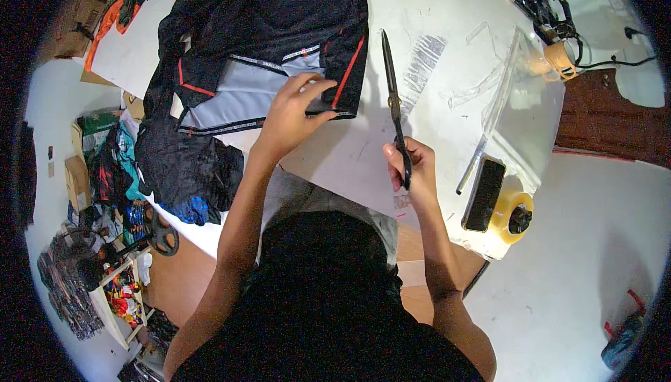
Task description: Cutting and trimming labels and fabric from a black jersey using scissors.
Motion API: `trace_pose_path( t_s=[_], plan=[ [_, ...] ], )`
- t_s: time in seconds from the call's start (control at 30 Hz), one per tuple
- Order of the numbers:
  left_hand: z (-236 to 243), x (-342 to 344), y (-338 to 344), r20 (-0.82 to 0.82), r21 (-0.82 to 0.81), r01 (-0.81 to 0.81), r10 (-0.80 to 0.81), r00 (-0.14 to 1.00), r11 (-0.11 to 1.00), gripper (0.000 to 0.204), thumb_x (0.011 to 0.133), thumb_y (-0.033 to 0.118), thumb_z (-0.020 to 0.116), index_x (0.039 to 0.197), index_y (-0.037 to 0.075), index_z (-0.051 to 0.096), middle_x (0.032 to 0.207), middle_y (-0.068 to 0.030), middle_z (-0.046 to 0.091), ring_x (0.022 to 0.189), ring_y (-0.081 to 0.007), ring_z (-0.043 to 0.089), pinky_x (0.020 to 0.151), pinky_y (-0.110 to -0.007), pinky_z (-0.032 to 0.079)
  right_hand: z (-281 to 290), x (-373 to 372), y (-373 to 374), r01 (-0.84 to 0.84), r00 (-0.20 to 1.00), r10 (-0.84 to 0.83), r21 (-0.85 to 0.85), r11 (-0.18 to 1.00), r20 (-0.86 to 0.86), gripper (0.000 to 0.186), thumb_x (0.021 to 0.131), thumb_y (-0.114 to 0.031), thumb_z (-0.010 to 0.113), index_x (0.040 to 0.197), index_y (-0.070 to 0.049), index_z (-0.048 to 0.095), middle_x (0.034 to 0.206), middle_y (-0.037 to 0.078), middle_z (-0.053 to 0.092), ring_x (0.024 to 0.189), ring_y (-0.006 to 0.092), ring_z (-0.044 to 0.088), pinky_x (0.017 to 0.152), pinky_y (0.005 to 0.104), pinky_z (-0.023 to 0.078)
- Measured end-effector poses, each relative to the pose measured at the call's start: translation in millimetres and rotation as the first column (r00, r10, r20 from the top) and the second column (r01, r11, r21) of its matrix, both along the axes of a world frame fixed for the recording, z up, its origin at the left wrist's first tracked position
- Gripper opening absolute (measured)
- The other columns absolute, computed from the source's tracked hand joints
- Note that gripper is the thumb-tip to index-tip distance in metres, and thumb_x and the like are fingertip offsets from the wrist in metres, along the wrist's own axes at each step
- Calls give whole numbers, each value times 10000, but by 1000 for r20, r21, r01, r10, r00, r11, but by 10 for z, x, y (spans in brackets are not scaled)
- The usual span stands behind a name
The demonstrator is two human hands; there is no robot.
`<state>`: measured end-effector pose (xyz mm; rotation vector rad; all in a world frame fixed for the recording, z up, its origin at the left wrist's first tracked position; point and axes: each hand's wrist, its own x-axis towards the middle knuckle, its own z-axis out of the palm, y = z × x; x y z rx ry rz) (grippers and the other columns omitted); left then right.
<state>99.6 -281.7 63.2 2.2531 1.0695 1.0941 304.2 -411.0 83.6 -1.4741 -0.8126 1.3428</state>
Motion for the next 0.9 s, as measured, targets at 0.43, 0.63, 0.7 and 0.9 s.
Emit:
trace_pose_path(
  t_s=[0.43,0.63,0.7,0.9],
  plan=[
    [105,213,77,147,-138,148,-128,981,979,213,787,-81,539,956,13,628,1020,-160,573,865,-298,579,733,-345,471,241,-322,371,110,994,-110,67,992,-4,230,755,-83,747,731,-32,523,631,55,597,424,47,449,376,180,330],
    [234,409,55,41,48,277,-279,959,960,237,722,-101,535,936,-2,565,1001,-169,582,911,-354,556,786,-393,455,166,-259,727,187,982,-188,353,917,-34,311,679,88,732,776,-36,464,963,168,652,538,29,491,481,173,399],
    [240,467,41,59,7,280,-280,958,960,226,736,-99,534,939,0,543,1001,-167,581,904,-355,559,780,-398,456,92,-226,748,212,977,-202,344,915,-66,296,685,93,722,775,-32,470,950,163,651,526,30,486,472,175,394],
    [126,547,70,180,-82,285,-267,947,955,328,758,-102,575,1038,34,472,1083,-151,552,975,-348,578,763,-387,493,11,-227,778,280,960,-274,264,923,-59,222,721,93,679,768,-23,496,844,126,649,485,41,474,415,195,367]
  ],
)
